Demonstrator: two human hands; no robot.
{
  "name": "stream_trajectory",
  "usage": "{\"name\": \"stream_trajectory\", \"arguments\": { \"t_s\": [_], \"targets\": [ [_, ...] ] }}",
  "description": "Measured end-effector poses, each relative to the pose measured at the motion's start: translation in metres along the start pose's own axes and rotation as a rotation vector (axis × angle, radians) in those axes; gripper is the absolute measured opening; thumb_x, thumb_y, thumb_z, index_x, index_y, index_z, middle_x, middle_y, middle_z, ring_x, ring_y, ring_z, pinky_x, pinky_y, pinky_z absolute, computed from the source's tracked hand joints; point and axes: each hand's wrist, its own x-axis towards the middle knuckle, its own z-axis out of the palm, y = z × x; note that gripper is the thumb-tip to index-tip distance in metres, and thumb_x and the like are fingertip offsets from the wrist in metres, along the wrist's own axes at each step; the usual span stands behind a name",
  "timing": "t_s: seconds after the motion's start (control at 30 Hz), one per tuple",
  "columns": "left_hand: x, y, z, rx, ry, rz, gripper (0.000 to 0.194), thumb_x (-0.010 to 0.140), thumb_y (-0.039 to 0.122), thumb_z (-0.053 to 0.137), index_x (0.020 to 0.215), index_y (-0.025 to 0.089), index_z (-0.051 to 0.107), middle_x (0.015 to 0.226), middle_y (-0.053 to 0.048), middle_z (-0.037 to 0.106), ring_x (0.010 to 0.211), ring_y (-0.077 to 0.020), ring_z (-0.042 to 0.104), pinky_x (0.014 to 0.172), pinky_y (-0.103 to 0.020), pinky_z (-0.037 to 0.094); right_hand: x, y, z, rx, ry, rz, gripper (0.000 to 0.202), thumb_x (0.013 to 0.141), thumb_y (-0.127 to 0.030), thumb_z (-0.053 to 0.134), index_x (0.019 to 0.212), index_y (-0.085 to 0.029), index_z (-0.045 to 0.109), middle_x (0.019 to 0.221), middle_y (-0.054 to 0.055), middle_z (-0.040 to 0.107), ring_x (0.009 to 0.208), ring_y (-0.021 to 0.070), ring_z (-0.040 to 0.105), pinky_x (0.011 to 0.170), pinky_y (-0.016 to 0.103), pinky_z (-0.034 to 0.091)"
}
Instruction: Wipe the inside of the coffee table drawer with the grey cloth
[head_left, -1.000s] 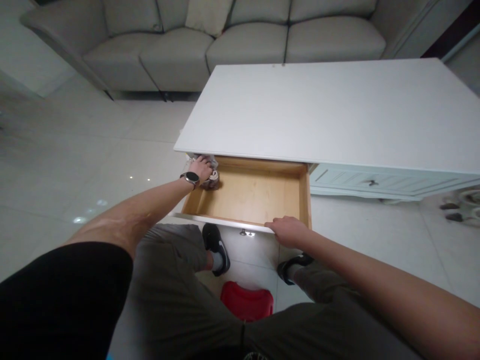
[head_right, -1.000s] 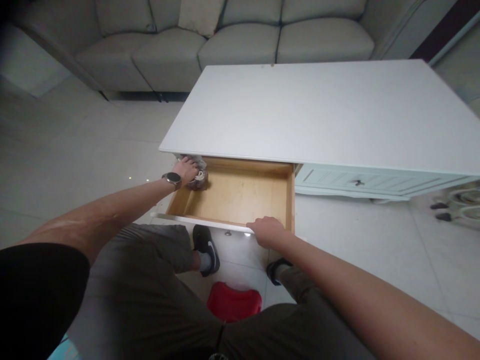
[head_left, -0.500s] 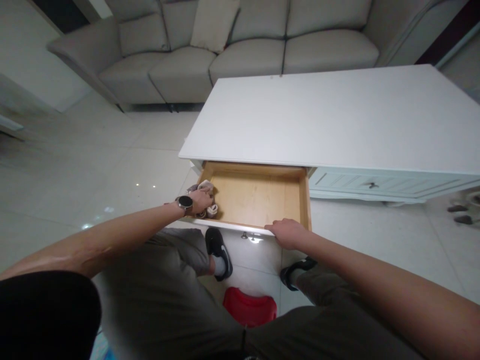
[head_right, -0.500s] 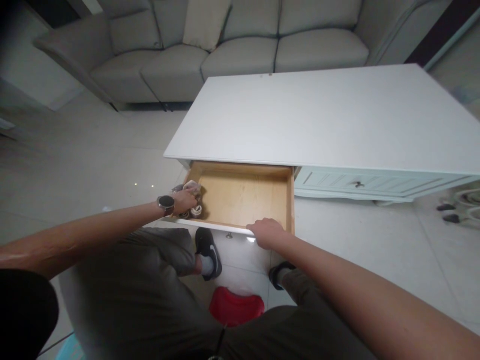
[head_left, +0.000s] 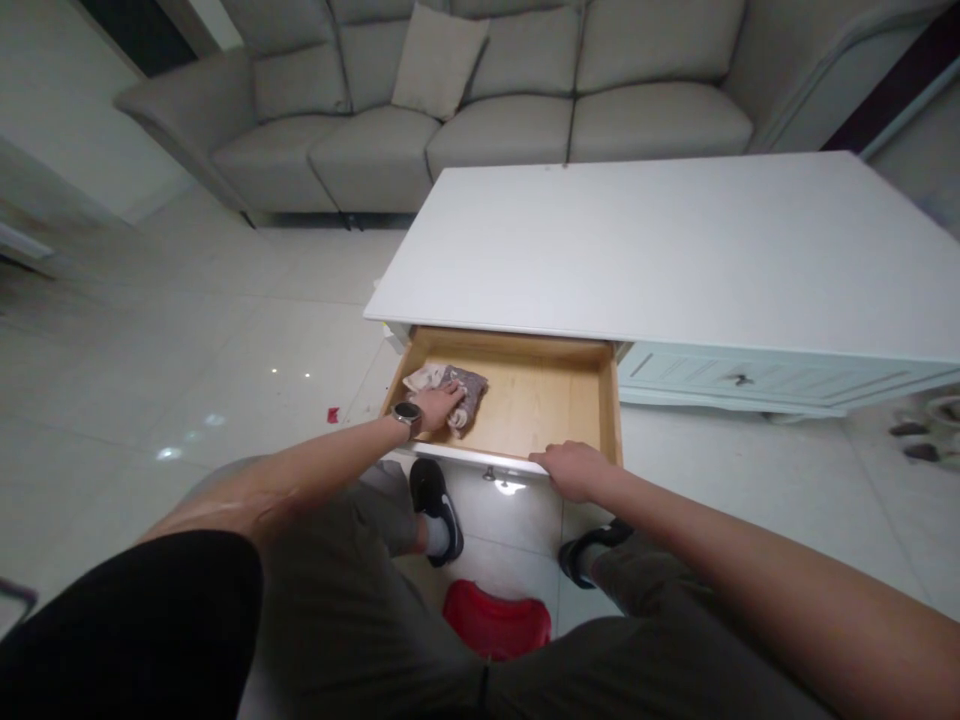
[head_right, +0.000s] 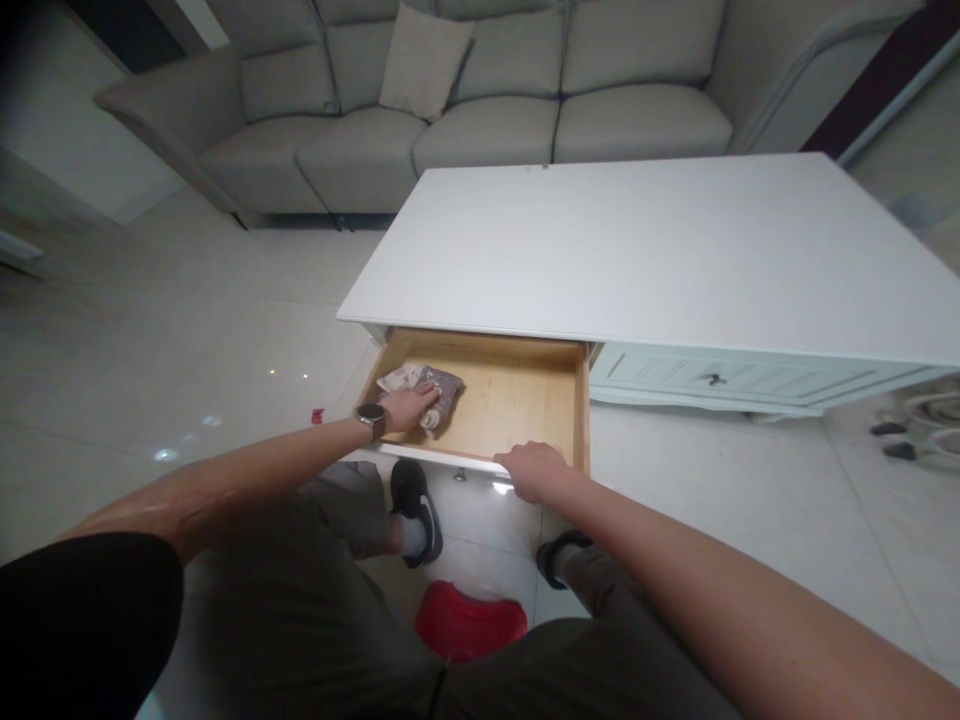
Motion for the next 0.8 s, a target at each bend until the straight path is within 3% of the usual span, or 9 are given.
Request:
{"name": "stream_trajectory", "arguments": {
  "t_s": [0.1,0.2,0.3,0.4,0.53,0.67,0.8],
  "targets": [
    [0.013,0.006,0.021,-0.026,-0.056,-0.057,0.083,0.073,0.008,0.06,0.152,0.005,0.034,0.163,-0.027,0.022,0.151,-0.0344,0.025,0.114,-0.05,0.036,0.0,0.0,-0.001,-0.003,-0.003,-0.002,0.043,0.089,-0.017,0.048,0.128,-0.025,0.063,0.116,0.013,0.071,0.104,0.0309,0.068,0.081,0.039,0.051],
    [0.024,0.004,0.029,-0.214,0.027,-0.076,0.08,0.071,0.006,0.058,0.149,0.007,0.041,0.159,-0.025,0.035,0.151,-0.0337,0.026,0.117,-0.052,0.031,0.001,0.0,-0.001,-0.004,-0.005,-0.008,0.043,0.088,-0.016,0.048,0.127,-0.024,0.063,0.115,0.014,0.071,0.104,0.0309,0.068,0.08,0.039,0.051],
    [0.034,0.0,0.032,-0.738,0.265,-0.327,0.053,0.071,0.009,0.061,0.123,0.012,0.064,0.132,-0.022,0.064,0.135,-0.0329,0.052,0.113,-0.045,0.039,0.001,0.0,-0.001,0.003,-0.006,-0.011,0.043,0.088,-0.016,0.049,0.127,-0.024,0.063,0.115,0.014,0.071,0.104,0.0307,0.068,0.079,0.038,0.052],
    [0.046,-0.002,0.035,-1.062,0.52,-0.658,0.021,0.077,0.017,0.063,0.097,0.015,0.067,0.099,-0.019,0.074,0.109,-0.0345,0.068,0.097,-0.048,0.051,0.002,0.001,-0.001,0.007,-0.006,-0.018,0.044,0.088,-0.016,0.05,0.129,-0.025,0.062,0.115,0.014,0.071,0.104,0.0299,0.068,0.079,0.037,0.052],
    [0.07,-0.008,0.028,-1.199,0.723,-0.855,0.018,0.09,0.019,0.045,0.098,0.016,0.061,0.086,-0.014,0.071,0.089,-0.0289,0.072,0.075,-0.045,0.059,0.003,0.001,0.001,0.004,0.004,-0.033,0.042,0.089,-0.016,0.051,0.128,-0.024,0.063,0.114,0.015,0.071,0.104,0.0293,0.069,0.08,0.037,0.052],
    [0.098,-0.022,0.01,-1.478,0.973,-1.005,0.014,0.091,0.017,0.044,0.097,0.019,0.055,0.087,-0.008,0.068,0.086,-0.021,0.07,0.074,-0.038,0.059,0.003,0.001,0.002,0.001,0.017,-0.03,0.04,0.089,-0.016,0.051,0.126,-0.023,0.064,0.112,0.015,0.071,0.104,0.0283,0.069,0.081,0.037,0.052],
    [0.122,-0.029,-0.002,-1.518,0.968,-0.95,0.004,0.087,0.016,0.051,0.088,0.019,0.052,0.086,-0.01,0.066,0.089,-0.024,0.069,0.078,-0.042,0.057,0.002,-0.001,0.001,0.008,0.03,-0.021,0.039,0.089,-0.015,0.052,0.124,-0.023,0.065,0.111,0.014,0.072,0.102,0.028,0.069,0.08,0.037,0.053]
  ]
}}
